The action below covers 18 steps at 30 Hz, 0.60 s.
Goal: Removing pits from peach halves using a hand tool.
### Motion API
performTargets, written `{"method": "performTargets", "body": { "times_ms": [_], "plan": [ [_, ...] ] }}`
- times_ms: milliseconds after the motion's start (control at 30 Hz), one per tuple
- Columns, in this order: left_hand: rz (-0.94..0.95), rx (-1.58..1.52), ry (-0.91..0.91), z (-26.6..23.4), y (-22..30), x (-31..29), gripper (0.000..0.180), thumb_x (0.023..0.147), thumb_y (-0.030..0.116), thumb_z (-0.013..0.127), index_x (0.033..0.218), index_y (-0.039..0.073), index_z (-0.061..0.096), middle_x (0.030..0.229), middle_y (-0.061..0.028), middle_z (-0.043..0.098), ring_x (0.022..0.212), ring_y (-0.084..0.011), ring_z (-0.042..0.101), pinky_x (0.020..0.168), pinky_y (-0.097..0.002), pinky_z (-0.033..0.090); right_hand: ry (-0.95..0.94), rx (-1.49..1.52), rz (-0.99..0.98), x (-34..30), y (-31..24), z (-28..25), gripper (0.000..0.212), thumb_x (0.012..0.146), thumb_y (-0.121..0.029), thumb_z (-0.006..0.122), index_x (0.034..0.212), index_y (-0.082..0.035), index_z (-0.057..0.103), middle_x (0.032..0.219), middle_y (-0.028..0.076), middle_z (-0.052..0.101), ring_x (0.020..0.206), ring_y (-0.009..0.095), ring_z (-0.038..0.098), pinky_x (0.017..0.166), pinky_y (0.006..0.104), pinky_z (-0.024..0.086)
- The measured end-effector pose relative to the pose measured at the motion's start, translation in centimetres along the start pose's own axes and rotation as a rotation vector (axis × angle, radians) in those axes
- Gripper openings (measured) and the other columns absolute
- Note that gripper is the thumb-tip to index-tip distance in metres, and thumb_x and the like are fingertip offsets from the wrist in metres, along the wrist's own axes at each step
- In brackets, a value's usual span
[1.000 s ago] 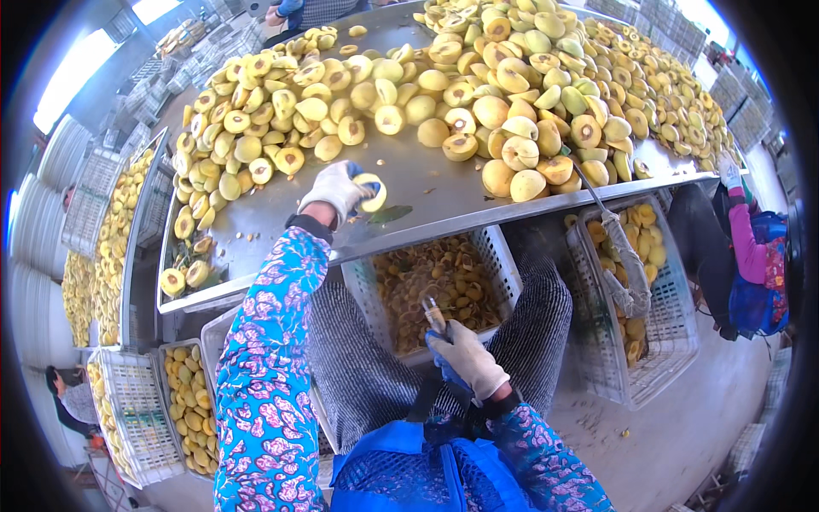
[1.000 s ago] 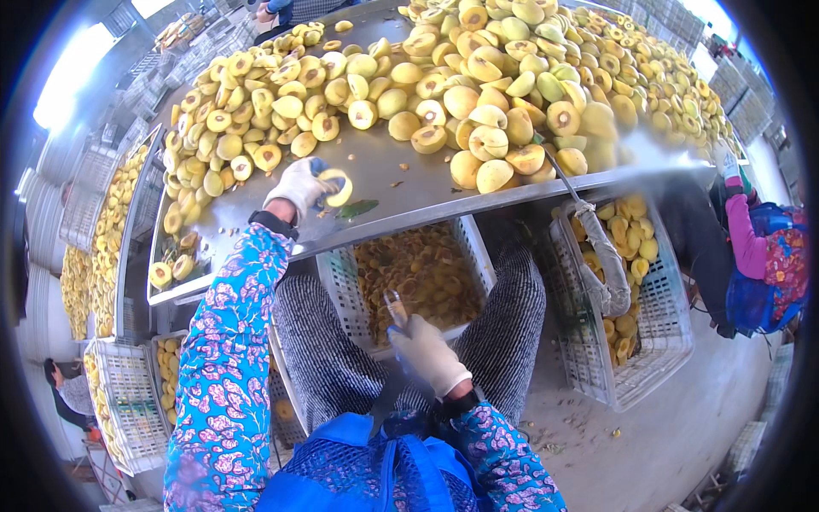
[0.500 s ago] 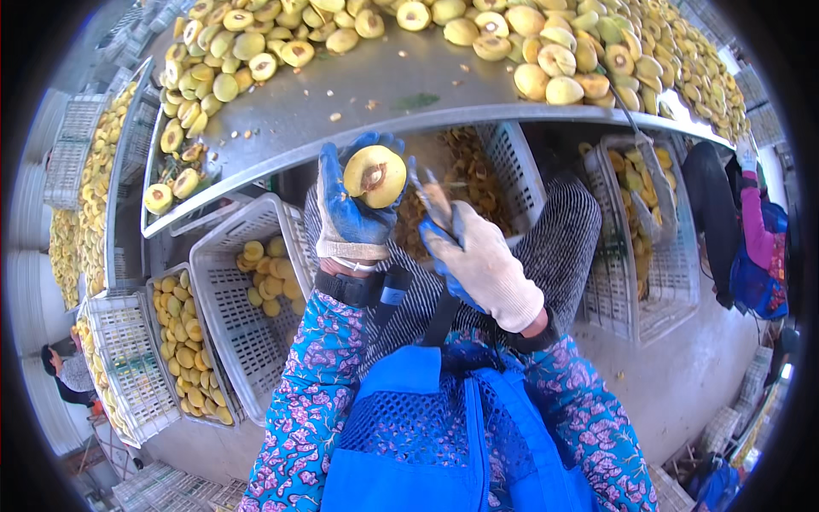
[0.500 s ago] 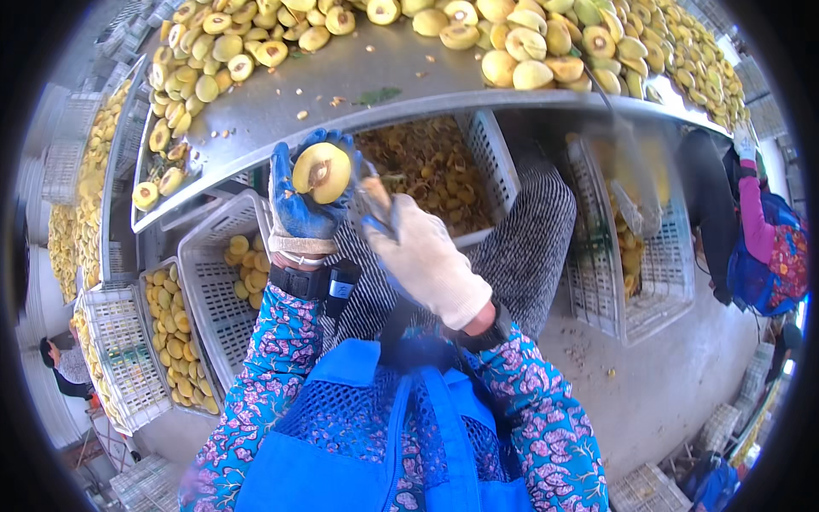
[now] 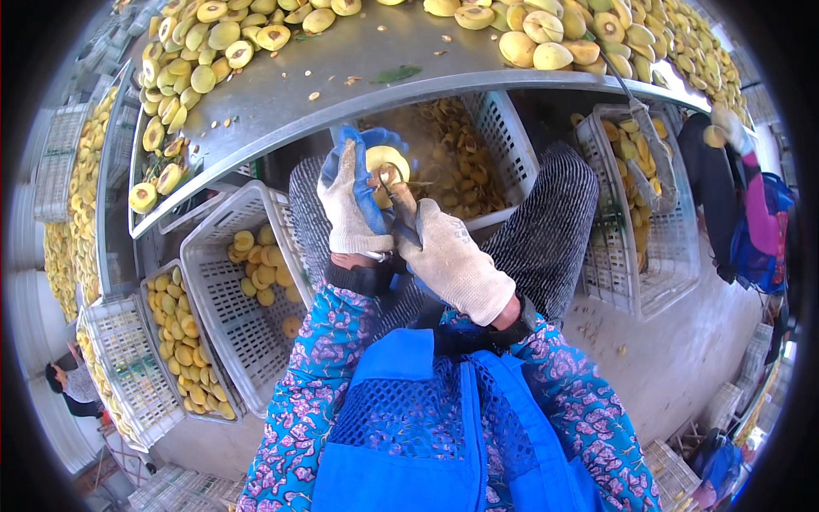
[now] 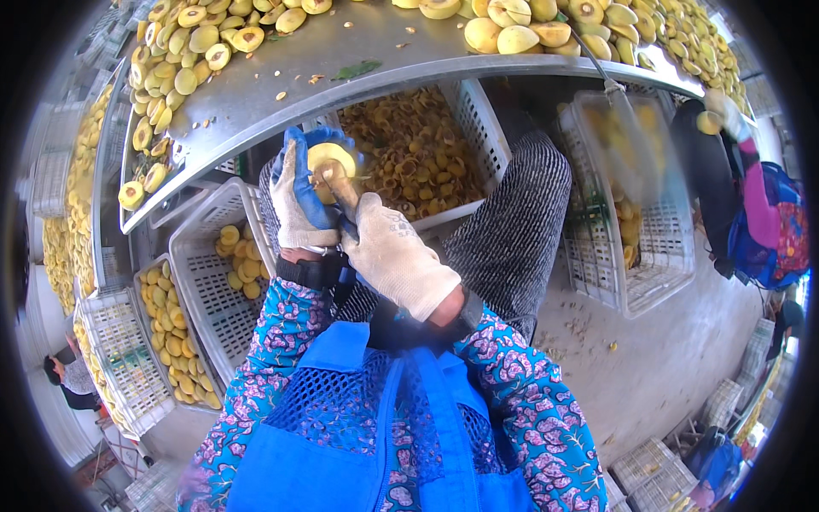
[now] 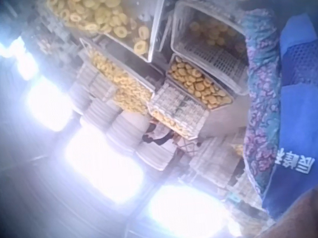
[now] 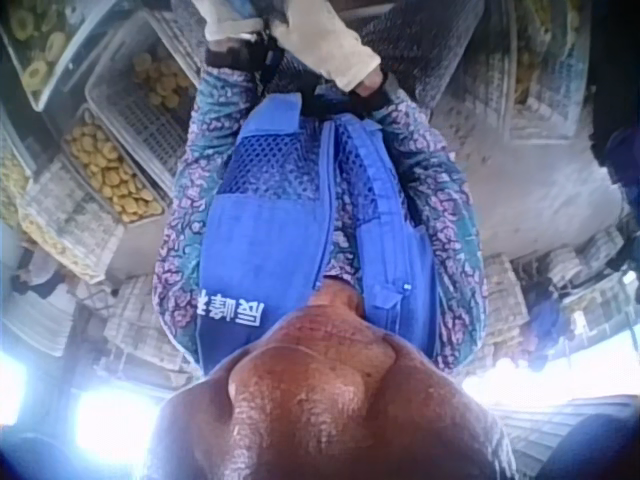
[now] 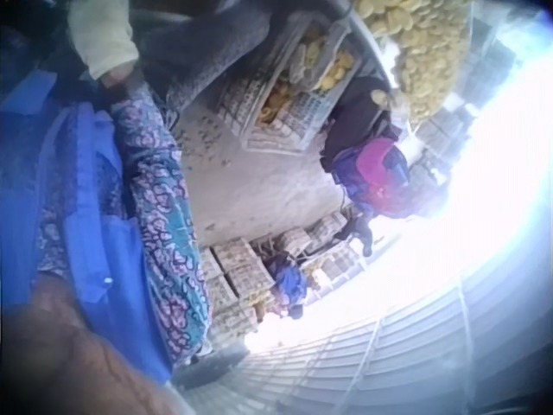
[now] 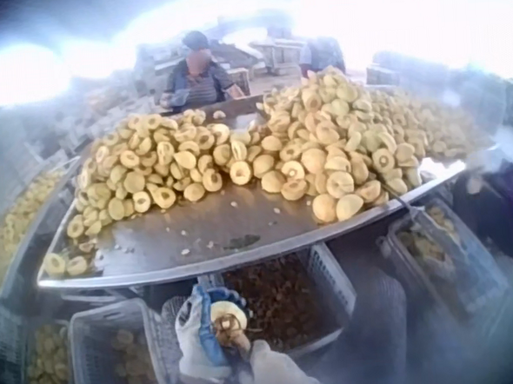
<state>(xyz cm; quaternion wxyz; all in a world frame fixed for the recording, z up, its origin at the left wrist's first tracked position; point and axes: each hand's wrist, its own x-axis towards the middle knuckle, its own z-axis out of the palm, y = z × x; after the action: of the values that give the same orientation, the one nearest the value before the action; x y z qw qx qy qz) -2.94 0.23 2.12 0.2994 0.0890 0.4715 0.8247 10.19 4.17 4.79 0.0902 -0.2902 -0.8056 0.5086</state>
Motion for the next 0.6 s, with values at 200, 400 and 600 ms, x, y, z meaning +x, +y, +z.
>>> {"method": "performTargets", "body": {
  "times_ms": [200,400,600],
  "plan": [
    [-0.072,-0.085,-0.008,-1.1,-1.8,0.6,0.027,0.094,0.024,0.050,0.104,0.001,0.060,0.092,-0.0159,0.066,0.078,-0.0269,0.066,0.066,-0.0375,0.057,-0.147,0.011,0.128,0.2,0.3,-0.9,0.030,0.085,-0.020,0.056,0.096,0.006,0.049,0.090,0.031,0.060,0.091,0.046,0.057,0.078,0.0490,0.045],
    [-0.066,-0.090,-0.018,-0.2,-1.1,-0.3,0.029,0.093,0.025,0.053,0.100,-0.003,0.060,0.089,-0.0150,0.066,0.077,-0.0245,0.066,0.068,-0.0342,0.056,-0.101,0.052,0.097,0.1,0.9,-0.4,0.029,0.085,-0.020,0.056,0.096,0.006,0.049,0.090,0.031,0.059,0.091,0.045,0.057,0.078,0.0488,0.045],
    [-0.006,-0.057,0.021,0.1,-1.4,-0.6,0.025,0.092,0.022,0.055,0.098,-0.002,0.060,0.088,-0.0135,0.066,0.077,-0.0239,0.066,0.068,-0.0333,0.056,-0.063,0.010,0.148,-0.1,1.0,0.2,0.030,0.084,-0.018,0.056,0.097,0.007,0.048,0.086,0.030,0.060,0.088,0.046,0.058,0.077,0.0491,0.045]
  ]
}}
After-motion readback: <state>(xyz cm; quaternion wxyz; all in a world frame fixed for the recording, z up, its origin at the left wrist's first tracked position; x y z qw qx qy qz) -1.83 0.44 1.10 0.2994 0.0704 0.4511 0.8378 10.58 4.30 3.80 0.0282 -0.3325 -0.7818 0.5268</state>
